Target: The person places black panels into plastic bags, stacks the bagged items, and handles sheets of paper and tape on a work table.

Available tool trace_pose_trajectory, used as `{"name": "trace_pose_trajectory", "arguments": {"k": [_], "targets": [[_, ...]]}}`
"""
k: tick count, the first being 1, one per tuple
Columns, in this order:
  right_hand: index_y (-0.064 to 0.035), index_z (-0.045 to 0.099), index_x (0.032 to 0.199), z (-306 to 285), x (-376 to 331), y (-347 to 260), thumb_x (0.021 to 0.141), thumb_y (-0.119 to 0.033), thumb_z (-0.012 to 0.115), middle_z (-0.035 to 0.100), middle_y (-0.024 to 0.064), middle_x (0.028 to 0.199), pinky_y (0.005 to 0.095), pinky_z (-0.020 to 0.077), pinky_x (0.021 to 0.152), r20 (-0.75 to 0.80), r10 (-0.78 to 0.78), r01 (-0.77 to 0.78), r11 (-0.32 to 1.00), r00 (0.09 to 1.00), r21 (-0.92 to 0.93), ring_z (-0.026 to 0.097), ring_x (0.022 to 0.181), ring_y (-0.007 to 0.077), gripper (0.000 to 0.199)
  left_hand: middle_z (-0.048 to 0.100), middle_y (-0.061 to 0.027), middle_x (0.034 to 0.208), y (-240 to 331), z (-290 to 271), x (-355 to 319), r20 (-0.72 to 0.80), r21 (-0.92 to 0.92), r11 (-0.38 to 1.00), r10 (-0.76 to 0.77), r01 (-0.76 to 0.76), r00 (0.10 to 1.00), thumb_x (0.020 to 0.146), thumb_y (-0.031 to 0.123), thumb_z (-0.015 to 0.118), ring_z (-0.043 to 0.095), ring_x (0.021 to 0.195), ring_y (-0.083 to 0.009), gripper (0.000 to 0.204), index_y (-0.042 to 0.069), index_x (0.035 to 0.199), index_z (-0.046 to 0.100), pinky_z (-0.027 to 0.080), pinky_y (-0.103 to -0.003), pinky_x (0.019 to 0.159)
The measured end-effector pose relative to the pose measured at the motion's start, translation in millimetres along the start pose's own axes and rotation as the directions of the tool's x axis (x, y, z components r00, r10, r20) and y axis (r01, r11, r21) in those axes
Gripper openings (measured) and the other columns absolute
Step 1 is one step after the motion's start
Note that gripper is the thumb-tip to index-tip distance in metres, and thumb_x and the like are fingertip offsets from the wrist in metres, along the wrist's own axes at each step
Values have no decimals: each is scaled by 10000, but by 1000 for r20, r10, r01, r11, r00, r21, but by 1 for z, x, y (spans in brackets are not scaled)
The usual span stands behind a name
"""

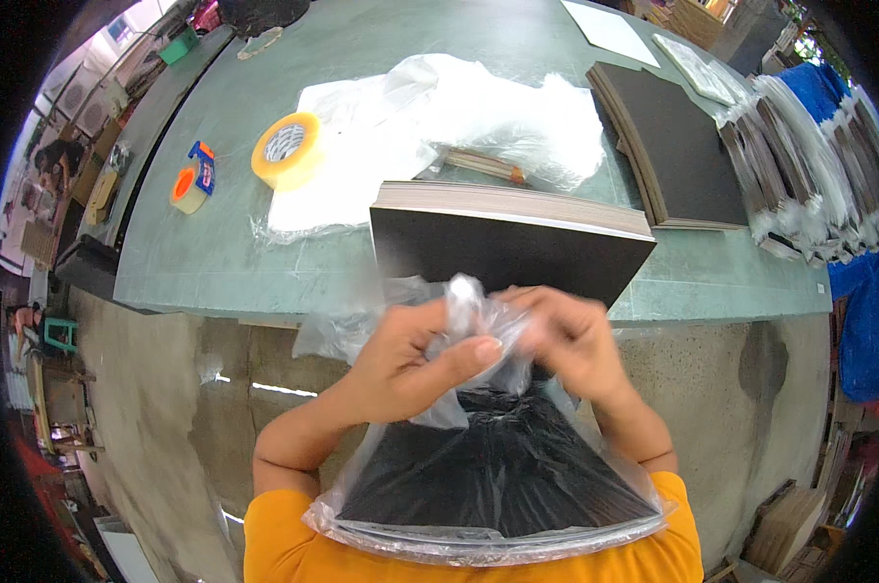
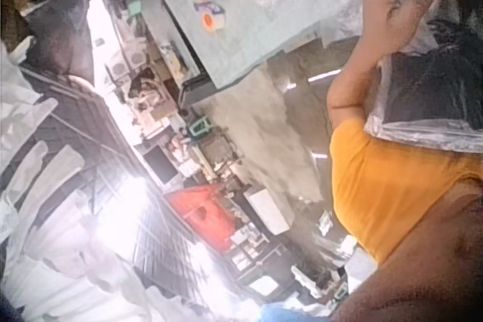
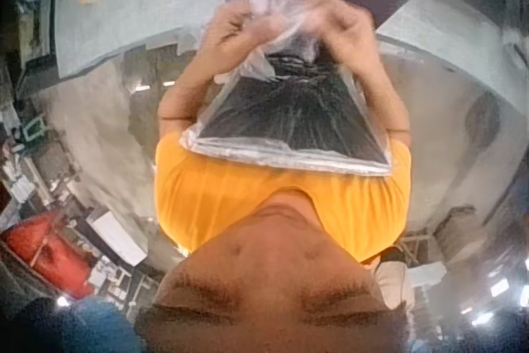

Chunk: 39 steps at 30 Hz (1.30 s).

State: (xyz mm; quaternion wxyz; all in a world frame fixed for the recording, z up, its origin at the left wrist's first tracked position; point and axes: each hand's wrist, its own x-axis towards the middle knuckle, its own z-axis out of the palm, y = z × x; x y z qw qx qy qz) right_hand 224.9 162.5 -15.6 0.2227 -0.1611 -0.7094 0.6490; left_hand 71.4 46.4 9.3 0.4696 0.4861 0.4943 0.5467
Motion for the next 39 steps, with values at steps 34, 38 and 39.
{"name": "trace_pose_trajectory", "arguments": {"k": [34, 38, 39], "targets": [[-26, 596, 750, -51, -40, -2, 638, -114, 589, 598, 139, 723, 374, 472, 614, 397, 415, 406, 71, 818, -911, 594, 700, 265, 142, 580, -121, 615, -39, -47, -26, 189, 982, 104, -408, -160, 893, 704, 179, 562, 597, 644, -279, 115, 66, 718, 569, 468, -369, 528], [-52, 565, 811, -58, -21, -44, 619, -50, 619, 556, 46, 691, 284, 434, 567, -157, -174, 1, 671, 972, -741, 529, 628, 140, 199, 569, -105, 594, -54, -61, -58, 360, 853, 509, -417, -114, 834, 700, 199, 613, 584, 579, -213, 160, 44, 716, 577, 453, -319, 506], [-54, 554, 841, -61, -18, -49, 630, -33, 616, 536, 38, 705, 259, 419, 560, -297, -421, 48, 639, 857, -768, 501, 617, 122, 221, 562, -94, 583, -28, -62, -52, 319, 706, 708, -280, -29, 906, 697, 194, 625, 573, 563, -192, 164, 37, 718, 581, 448, -309, 508]]}}
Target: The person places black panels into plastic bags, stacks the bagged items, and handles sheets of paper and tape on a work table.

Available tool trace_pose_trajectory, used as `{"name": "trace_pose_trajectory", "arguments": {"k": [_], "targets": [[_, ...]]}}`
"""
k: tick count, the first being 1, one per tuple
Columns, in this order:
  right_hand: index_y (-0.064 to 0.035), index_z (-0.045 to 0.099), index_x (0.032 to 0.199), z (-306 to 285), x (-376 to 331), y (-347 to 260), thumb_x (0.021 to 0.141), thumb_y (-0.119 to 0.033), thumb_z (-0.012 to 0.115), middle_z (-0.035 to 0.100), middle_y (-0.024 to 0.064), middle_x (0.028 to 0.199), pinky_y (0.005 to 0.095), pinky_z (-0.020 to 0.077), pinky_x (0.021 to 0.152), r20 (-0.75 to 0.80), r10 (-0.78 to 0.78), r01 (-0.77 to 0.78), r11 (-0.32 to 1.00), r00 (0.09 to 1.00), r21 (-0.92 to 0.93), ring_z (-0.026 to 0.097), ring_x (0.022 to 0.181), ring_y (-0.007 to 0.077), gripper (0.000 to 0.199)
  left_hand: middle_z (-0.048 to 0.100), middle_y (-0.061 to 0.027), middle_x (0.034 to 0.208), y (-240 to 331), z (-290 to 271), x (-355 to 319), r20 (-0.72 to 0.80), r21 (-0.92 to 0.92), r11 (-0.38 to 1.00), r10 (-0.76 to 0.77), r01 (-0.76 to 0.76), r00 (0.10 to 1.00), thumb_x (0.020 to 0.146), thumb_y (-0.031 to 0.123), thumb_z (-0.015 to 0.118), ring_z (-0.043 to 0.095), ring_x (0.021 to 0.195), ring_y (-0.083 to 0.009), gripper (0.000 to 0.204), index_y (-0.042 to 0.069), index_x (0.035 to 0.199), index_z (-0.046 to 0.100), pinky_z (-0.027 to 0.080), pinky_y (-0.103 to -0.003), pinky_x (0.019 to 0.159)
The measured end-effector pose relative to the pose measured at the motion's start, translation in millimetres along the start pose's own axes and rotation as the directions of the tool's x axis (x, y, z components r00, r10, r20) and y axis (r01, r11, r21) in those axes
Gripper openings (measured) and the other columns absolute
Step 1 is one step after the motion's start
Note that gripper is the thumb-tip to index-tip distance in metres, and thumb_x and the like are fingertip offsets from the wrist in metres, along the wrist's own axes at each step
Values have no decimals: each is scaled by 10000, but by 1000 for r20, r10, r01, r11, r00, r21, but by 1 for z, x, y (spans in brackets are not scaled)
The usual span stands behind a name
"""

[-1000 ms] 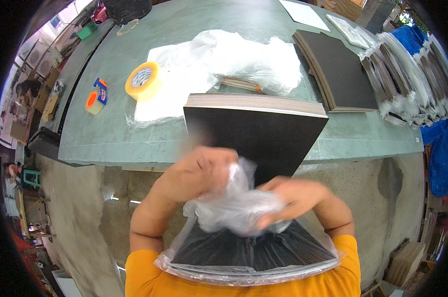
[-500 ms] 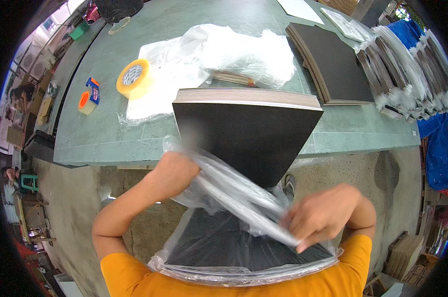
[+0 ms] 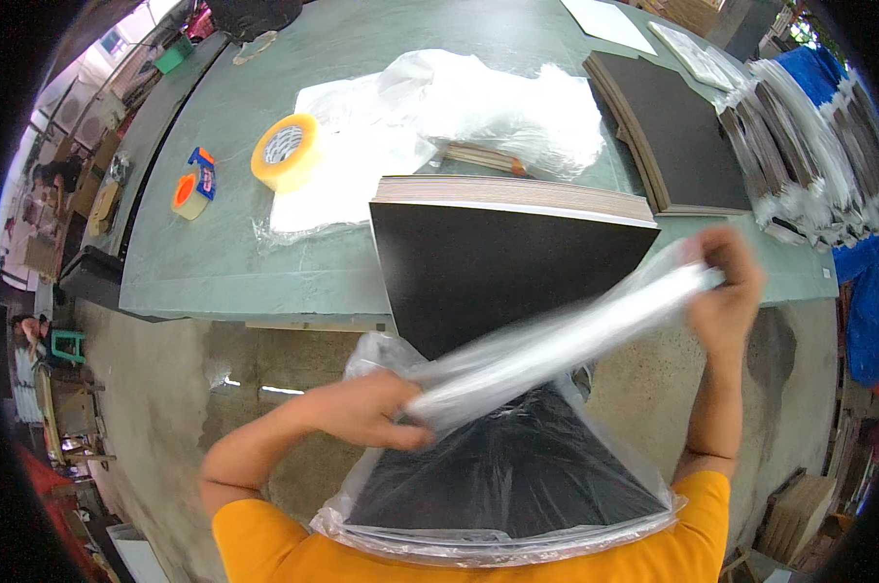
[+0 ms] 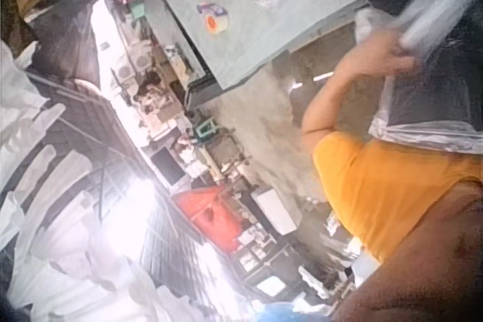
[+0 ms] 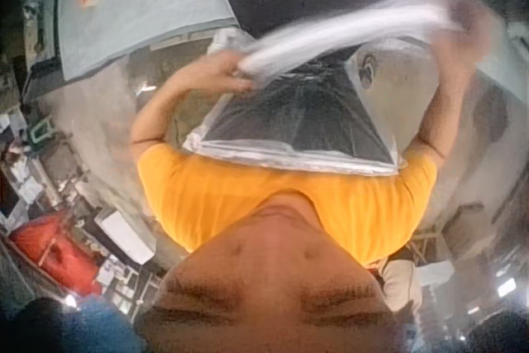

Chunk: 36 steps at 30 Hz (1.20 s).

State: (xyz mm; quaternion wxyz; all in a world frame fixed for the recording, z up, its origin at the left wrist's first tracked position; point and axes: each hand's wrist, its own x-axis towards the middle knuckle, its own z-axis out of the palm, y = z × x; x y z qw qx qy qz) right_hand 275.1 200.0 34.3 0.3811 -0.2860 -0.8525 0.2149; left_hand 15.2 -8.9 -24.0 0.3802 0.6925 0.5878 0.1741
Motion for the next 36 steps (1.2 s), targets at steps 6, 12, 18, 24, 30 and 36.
{"name": "trace_pose_trajectory", "arguments": {"k": [6, 12, 18, 24, 30, 36], "targets": [[-62, 517, 1080, 45, -25, 17, 651, 59, 509, 513, 130, 1053, 386, 383, 844, -54, -265, 249, 947, 963, -203, 488, 996, 295, 446, 538, -79, 816, -20, -62, 32, -949, 77, 899, -66, 432, 308, 696, -48, 547, 531, 692, -169, 404, 84, 1078, 520, 445, -260, 600], [-143, 497, 1178, 22, -34, 41, 658, 101, 460, 437, 141, 1159, 360, 360, 857, -47, -83, 54, 900, 995, -433, 425, 1063, 287, 576, 495, -103, 1058, 5, -48, 42, -732, 476, 820, 170, 317, 660, 593, -127, 499, 515, 795, -211, 577, 97, 1125, 526, 428, -267, 625], [15, 649, 791, -30, -64, 63, 530, -3, 709, 612, 106, 703, 277, 444, 604, 343, 192, -383, 638, 919, 668, 570, 652, 179, 268, 579, -68, 822, -23, -48, 2, -563, -230, 887, 214, -400, 798, 541, -41, 655, 535, 730, -167, 387, 38, 919, 628, 429, -250, 597], [33, 567, 924, 44, -156, 146, 582, -64, 733, 622, 102, 805, 210, 461, 569, 926, 91, -919, -117, 367, 376, 587, 636, 125, 392, 565, -30, 792, -108, 55, -7, 75, -928, 350, -162, 129, 984, 588, 171, 720, 486, 637, -82, 451, -1, 978, 575, 374, -184, 571], [0, 553, 908, 128, -257, 211, 694, -29, 631, 583, 48, 752, 233, 460, 575, 872, 463, -964, -112, 163, 240, 545, 625, 117, 229, 554, -23, 758, -197, 148, 13, 281, -757, 375, -552, 535, 785, 686, 191, 646, 495, 631, -93, 365, 36, 1001, 547, 381, -203, 558], [34, 547, 982, 5, -104, 91, 831, -324, 487, 611, 169, 839, 331, 470, 666, 647, 293, -689, 502, 704, 523, 600, 770, 241, 393, 574, -126, 857, -41, 20, -11, -181, -676, 735, -106, -46, 978, 799, 215, 552, 581, 815, -223, 213, 58, 939, 584, 449, -290, 669]]}}
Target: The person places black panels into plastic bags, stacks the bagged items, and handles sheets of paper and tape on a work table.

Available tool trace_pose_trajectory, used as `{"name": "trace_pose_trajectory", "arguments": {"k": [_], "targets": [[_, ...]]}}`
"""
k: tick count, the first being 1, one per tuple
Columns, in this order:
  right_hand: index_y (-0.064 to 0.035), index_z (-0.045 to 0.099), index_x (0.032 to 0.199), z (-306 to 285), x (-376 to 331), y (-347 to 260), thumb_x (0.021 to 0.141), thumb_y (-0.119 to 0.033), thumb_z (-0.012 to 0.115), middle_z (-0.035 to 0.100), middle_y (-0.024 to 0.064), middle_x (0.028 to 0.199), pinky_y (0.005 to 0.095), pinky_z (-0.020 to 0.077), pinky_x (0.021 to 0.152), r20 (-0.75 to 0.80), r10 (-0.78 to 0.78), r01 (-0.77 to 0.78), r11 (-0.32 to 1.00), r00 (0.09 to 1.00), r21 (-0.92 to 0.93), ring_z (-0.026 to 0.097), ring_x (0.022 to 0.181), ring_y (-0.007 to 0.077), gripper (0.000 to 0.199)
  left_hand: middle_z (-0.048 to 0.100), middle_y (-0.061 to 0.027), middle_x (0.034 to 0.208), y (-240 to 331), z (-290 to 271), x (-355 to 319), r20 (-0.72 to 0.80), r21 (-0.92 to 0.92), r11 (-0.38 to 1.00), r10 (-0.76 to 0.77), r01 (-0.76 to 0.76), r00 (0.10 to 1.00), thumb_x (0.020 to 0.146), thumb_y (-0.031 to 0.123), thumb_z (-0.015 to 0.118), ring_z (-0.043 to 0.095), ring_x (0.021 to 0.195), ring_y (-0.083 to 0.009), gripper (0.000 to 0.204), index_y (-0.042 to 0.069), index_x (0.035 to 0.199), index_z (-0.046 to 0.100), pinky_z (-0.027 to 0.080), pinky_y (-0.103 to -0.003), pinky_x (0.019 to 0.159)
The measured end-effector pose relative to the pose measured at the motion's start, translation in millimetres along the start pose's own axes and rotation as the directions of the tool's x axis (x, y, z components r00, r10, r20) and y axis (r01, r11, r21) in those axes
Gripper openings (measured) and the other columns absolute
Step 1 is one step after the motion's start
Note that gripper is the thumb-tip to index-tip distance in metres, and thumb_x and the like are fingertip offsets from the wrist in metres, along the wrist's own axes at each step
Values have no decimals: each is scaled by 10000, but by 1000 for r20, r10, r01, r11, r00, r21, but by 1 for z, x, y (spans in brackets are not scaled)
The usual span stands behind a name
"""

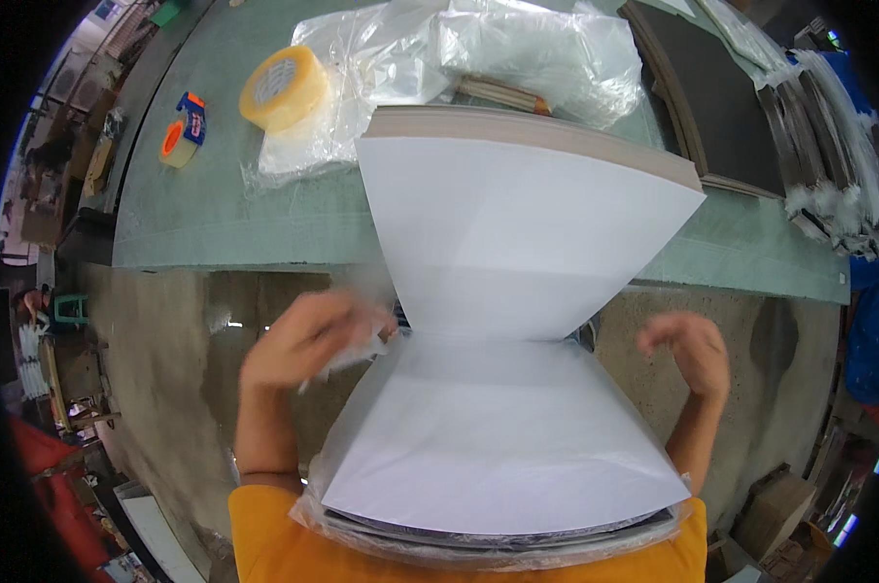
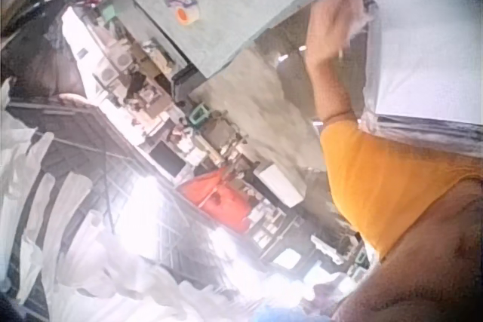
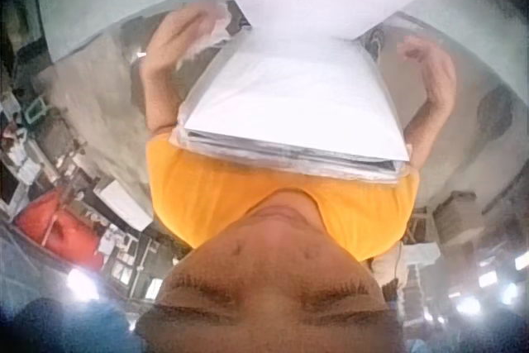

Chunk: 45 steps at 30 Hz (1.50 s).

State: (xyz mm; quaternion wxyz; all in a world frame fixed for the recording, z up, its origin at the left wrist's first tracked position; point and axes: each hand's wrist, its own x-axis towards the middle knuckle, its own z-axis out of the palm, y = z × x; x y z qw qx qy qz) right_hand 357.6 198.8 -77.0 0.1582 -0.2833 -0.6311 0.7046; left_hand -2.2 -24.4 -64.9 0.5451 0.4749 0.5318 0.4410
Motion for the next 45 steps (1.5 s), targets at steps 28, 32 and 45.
{"name": "trace_pose_trajectory", "arguments": {"k": [28, 32, 45], "targets": [[-13, 573, 905, 75, 55, 1, 689, -110, 690, 583, 8, 800, 216, 419, 646, 326, 174, -189, 982, 929, 14, 519, 736, 73, 264, 500, 21, 634, 34, 47, 93, -456, -126, 988, -132, 83, 880, 770, 257, 609, 454, 638, -75, 237, 23, 785, 575, 383, -230, 601], [5, 585, 800, 65, 50, 3, 682, -163, 692, 579, 69, 735, 248, 424, 622, 19, -82, 84, 989, 996, -125, 542, 690, 144, 231, 490, 19, 621, 23, 41, 85, -426, 25, 999, -25, 39, 905, 769, 264, 612, 435, 612, -80, 259, 13, 737, 556, 371, -226, 573], [10, 565, 965, 67, 71, -3, 789, -227, 595, 598, 101, 859, 302, 426, 747, -137, -444, 464, 837, 886, 289, 554, 820, 196, 296, 572, -4, 680, 2, 42, 70, -374, -276, 955, -209, 107, 903, 798, 232, 576, 517, 604, -70, 228, 9, 752, 581, 415, -209, 545]]}}
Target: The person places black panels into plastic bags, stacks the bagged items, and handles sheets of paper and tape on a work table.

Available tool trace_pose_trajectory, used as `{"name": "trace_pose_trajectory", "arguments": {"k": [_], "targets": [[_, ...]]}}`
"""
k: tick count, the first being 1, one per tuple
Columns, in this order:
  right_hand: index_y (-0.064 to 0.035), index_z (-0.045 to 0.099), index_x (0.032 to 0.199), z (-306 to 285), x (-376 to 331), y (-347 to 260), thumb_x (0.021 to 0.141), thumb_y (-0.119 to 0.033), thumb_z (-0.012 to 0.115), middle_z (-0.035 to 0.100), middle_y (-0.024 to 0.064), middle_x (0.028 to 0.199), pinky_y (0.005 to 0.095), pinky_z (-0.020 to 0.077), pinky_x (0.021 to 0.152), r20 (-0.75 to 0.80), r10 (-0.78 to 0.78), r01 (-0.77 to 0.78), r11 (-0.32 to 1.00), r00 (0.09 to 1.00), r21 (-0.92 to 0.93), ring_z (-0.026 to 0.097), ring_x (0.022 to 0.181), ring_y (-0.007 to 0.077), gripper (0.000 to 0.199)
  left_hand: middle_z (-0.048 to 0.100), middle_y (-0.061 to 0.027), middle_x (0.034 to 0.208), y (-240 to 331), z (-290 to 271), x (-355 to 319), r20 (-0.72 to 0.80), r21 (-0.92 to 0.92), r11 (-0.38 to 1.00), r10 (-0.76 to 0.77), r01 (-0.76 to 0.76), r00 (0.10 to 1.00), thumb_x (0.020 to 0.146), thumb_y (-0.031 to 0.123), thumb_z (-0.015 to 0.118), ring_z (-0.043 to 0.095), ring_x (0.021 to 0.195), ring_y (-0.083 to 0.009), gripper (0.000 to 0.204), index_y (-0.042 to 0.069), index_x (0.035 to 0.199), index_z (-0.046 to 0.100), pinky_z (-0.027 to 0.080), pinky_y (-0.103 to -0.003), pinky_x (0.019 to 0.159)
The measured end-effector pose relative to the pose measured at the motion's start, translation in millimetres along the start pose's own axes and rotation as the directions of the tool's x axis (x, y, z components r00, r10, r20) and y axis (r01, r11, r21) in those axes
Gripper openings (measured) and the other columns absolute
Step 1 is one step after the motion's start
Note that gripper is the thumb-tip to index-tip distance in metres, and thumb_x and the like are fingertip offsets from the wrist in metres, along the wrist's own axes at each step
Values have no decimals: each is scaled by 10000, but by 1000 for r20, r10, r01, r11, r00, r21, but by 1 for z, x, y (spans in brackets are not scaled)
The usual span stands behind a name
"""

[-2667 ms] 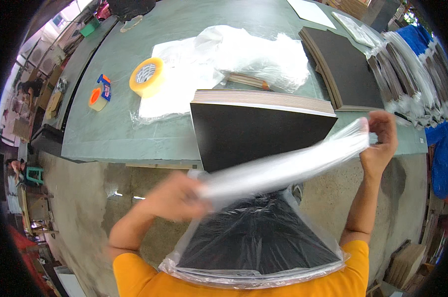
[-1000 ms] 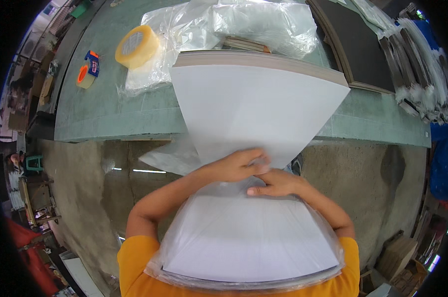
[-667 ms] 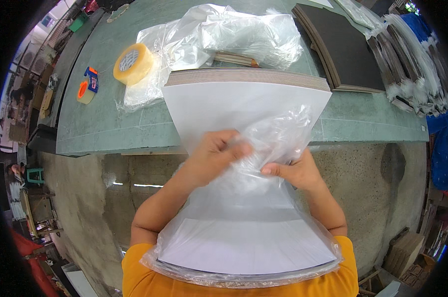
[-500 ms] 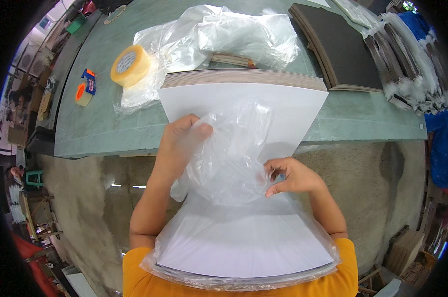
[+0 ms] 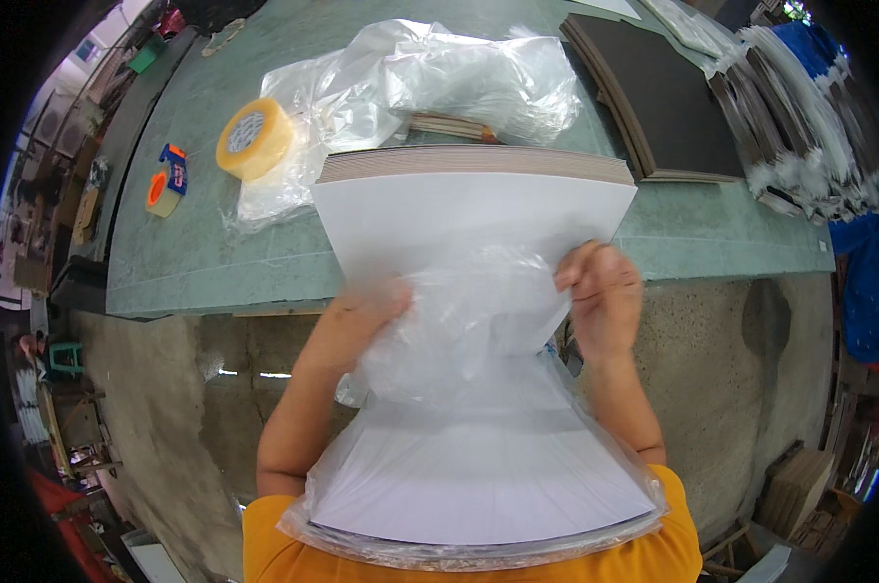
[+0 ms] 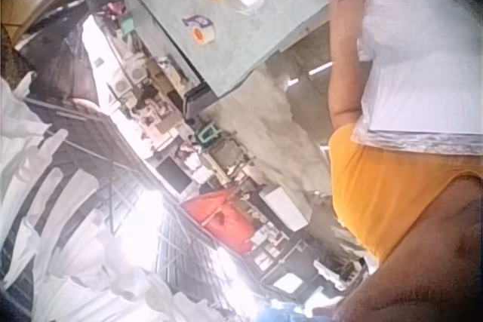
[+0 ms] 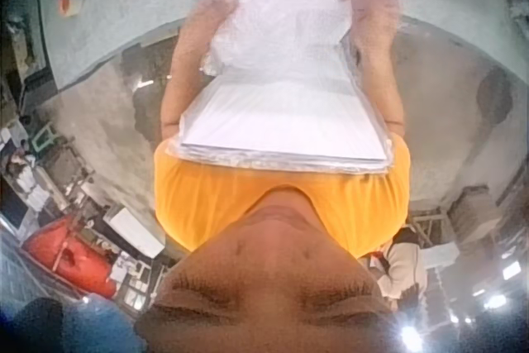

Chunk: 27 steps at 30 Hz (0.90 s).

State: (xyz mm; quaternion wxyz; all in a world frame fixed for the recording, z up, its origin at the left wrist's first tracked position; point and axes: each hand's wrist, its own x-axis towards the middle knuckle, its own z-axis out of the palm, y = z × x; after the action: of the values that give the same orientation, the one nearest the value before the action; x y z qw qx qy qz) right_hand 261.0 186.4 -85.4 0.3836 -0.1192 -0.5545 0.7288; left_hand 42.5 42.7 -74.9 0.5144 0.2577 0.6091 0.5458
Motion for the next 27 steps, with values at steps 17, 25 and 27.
{"name": "trace_pose_trajectory", "arguments": {"k": [17, 25, 27], "targets": [[41, 606, 831, 29, 9, -2, 746, -124, 640, 612, 89, 695, 246, 474, 597, 146, 465, -461, 885, 873, -63, 583, 638, 130, 189, 574, -138, 951, -21, -49, -4, 157, -352, 894, -234, 276, 959, 793, 163, 543, 570, 791, -179, 276, -50, 968, 545, 470, -301, 676], [1, 589, 738, 41, 12, -11, 749, -151, 648, 602, 61, 679, 215, 443, 564, 127, 494, -491, 869, 860, -62, 548, 606, 92, 164, 588, -39, 754, 66, 1, -62, 384, 453, 722, 372, -523, 845, 725, 174, 647, 543, 677, -132, 212, 19, 853, 578, 439, -275, 580], [-12, 570, 707, 43, 14, -9, 740, -148, 657, 594, 52, 667, 216, 439, 572, 209, 491, -511, 858, 846, 56, 542, 612, 87, 165, 576, -16, 695, 67, 27, -49, 491, 557, 688, 179, -465, 853, 698, 166, 678, 531, 624, -111, 217, 22, 824, 576, 431, -260, 552]]}}
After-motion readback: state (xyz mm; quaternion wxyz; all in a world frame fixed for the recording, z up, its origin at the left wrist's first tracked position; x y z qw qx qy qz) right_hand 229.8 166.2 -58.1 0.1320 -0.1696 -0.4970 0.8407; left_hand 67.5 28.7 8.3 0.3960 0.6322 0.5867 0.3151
